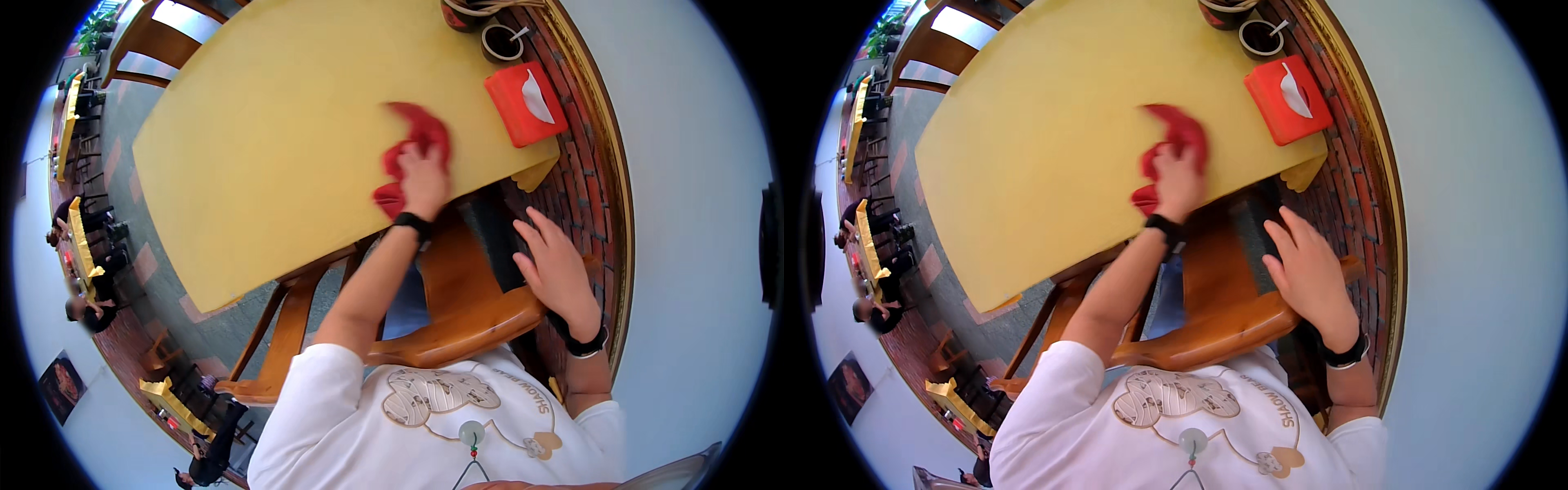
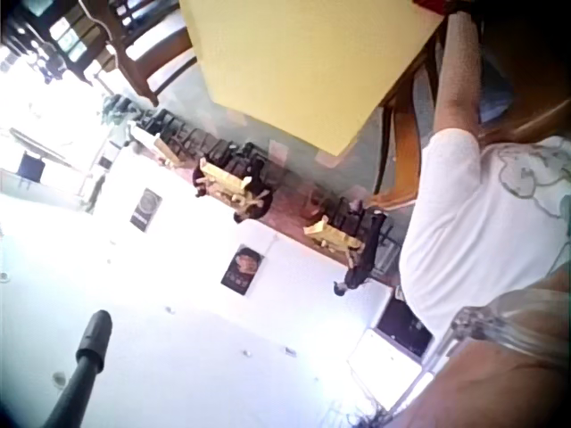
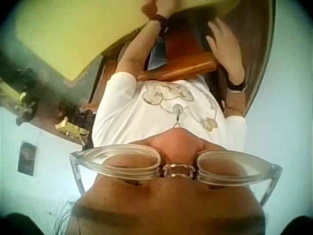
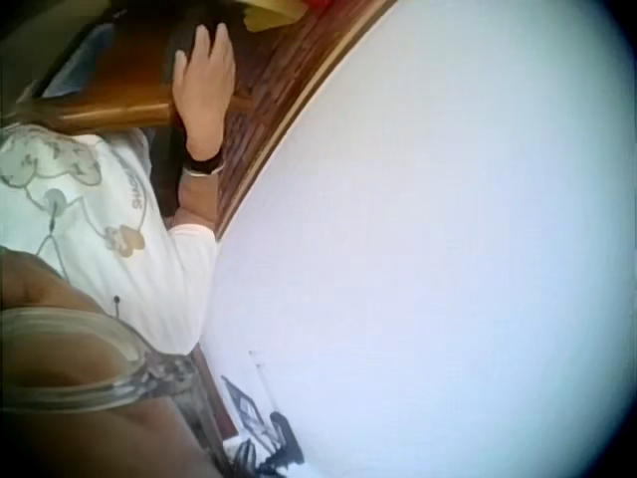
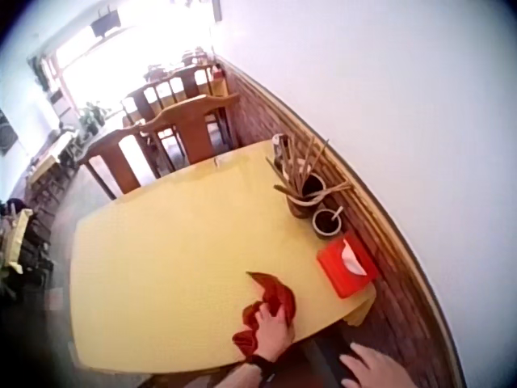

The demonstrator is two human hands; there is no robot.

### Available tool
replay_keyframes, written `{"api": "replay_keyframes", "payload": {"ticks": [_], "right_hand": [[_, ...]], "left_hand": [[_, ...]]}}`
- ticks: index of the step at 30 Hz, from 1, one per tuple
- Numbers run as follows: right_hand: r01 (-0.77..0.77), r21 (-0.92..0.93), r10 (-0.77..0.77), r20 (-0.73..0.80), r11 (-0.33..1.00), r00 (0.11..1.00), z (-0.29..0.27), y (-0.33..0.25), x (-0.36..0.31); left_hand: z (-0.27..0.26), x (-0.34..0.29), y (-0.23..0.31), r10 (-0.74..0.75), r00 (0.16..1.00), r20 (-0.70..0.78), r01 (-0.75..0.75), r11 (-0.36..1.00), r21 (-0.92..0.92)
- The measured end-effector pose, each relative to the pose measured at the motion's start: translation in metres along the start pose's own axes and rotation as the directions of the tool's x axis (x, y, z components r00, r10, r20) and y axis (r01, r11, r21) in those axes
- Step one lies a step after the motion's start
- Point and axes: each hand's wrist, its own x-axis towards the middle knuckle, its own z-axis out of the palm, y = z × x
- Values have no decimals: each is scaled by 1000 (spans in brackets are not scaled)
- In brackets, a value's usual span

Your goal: The person wipes the surface of a yellow table with a red cloth and then wipes the backrests and seats of several wooden chairs using the same cloth.

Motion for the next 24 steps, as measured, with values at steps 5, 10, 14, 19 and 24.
{"api": "replay_keyframes", "payload": {"ticks": [5,10,14,19,24], "right_hand": [[-67,-2,67,79,998,995,7,3,-6],[-39,-6,40,86,999,996,-1,14,-3],[-8,-31,12,135,999,991,-13,23,-7],[-16,-13,18,157,1000,988,-30,22,-16],[152,-31,-137,292,988,947,-43,30,24]], "left_hand": [[21,-32,77,245,968,54,-216,924,-316],[-16,-42,-4,198,980,22,-186,948,-257],[-40,-69,-103,23,991,-130,-39,991,-128],[-51,-98,-148,-305,935,-181,276,947,-165],[-39,-85,-99,-92,983,-158,100,994,41]]}}
